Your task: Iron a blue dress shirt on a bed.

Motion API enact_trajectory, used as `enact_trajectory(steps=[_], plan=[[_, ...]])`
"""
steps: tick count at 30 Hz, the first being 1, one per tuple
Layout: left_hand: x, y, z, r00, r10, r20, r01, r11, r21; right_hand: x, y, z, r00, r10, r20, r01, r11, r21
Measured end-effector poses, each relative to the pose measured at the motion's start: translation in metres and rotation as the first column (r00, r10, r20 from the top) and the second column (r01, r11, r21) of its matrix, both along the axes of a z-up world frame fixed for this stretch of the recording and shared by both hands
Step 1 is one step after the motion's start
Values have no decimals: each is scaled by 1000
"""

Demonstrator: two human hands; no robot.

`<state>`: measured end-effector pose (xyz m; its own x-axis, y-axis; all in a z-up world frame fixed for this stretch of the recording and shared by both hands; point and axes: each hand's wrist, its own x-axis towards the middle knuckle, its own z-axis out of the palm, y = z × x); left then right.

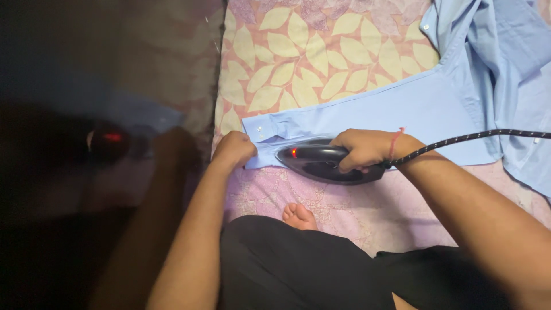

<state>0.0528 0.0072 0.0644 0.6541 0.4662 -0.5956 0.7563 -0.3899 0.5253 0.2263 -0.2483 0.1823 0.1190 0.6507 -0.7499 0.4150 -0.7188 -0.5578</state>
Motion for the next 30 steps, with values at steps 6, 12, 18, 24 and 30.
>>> enact_trajectory(steps=[6,12,18,24,30], plan=[[-2,7,7,993,-8,114,-16,978,209,-7,8,6,1000,0,17,0,999,42],[-1,3,24,970,-86,-226,74,995,-64,-9,6,9,1000,-2,25,1,999,53],[-7,17,-28,986,-75,-146,76,997,-1,2,-16,14,998,24,57,-28,996,85],[-3,9,8,971,-114,-209,140,983,116,51,-109,12,987,-117,111,130,985,-116],[6,2,27,1000,22,13,-25,944,330,113,-179,-36,936,-350,34,349,937,22]])
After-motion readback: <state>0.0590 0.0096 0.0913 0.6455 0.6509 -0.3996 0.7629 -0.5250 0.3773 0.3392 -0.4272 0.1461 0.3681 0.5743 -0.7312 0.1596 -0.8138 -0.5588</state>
